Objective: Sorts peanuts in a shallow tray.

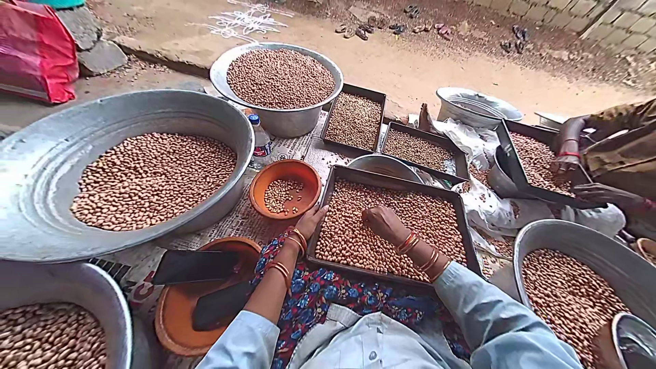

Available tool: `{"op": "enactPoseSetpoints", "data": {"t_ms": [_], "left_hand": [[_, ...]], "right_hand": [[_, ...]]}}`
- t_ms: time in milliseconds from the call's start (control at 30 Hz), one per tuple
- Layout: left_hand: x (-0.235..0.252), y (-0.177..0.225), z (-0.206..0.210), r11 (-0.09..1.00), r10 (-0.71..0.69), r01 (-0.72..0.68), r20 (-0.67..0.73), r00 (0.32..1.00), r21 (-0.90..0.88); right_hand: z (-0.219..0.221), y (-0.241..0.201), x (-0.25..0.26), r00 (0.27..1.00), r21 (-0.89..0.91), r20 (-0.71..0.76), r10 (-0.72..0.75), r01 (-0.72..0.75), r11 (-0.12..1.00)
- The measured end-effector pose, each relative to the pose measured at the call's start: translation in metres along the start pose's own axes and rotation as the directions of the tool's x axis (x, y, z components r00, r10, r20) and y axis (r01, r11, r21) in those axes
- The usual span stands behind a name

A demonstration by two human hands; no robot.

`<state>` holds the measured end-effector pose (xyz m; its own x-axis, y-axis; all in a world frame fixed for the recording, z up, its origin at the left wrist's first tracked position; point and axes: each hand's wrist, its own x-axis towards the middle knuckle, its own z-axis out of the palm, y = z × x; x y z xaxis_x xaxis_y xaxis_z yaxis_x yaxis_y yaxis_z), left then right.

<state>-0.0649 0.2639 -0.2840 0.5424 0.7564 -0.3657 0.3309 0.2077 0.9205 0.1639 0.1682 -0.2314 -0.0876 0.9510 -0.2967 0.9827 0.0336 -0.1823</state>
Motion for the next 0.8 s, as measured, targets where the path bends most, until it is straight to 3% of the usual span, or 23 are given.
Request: {"op": "enactPoseSetpoints", "data": {"t_ms": [167, 533, 600, 667, 700, 733, 800], "left_hand": [[0.003, -0.003, -0.001, 1.0, 0.018, -0.018, -0.003, 1.0, 0.021], [0.002, -0.003, 0.0, 1.0, 0.022, -0.022, -0.005, 1.0, 0.017], [0.003, -0.004, -0.001, 1.0, 0.021, -0.021, -0.003, 1.0, 0.014], [0.003, -0.004, 0.0, 1.0, 0.021, -0.021, -0.001, 1.0, 0.009], [0.002, -0.004, -0.001, 1.0, 0.02, -0.02, 0.0, 1.0, 0.005], [0.002, -0.004, 0.0, 1.0, 0.02, -0.02, -0.001, 1.0, 0.001], [0.001, -0.003, -0.001, 1.0, 0.02, -0.02, 0.001, 1.0, -0.001]], "right_hand": [[-0.005, -0.009, 0.004, 0.991, -0.004, 0.061, 0.123, -0.123, 0.992], [-0.033, -0.012, 0.022, 0.967, -0.044, 0.162, 0.194, -0.19, 0.981], [-0.045, -0.014, 0.026, 0.989, 0.126, -0.053, 0.137, -0.129, 0.984], [-0.053, -0.021, 0.023, 0.943, 0.292, -0.329, 0.048, 0.054, 0.955], [-0.053, -0.026, 0.021, 0.917, 0.313, -0.398, -0.015, 0.152, 0.938], [-0.049, -0.031, 0.018, 0.92, 0.301, -0.382, -0.087, 0.212, 0.93], [-0.037, -0.043, 0.011, 0.966, 0.211, -0.166, -0.2, 0.233, 0.949]]}}
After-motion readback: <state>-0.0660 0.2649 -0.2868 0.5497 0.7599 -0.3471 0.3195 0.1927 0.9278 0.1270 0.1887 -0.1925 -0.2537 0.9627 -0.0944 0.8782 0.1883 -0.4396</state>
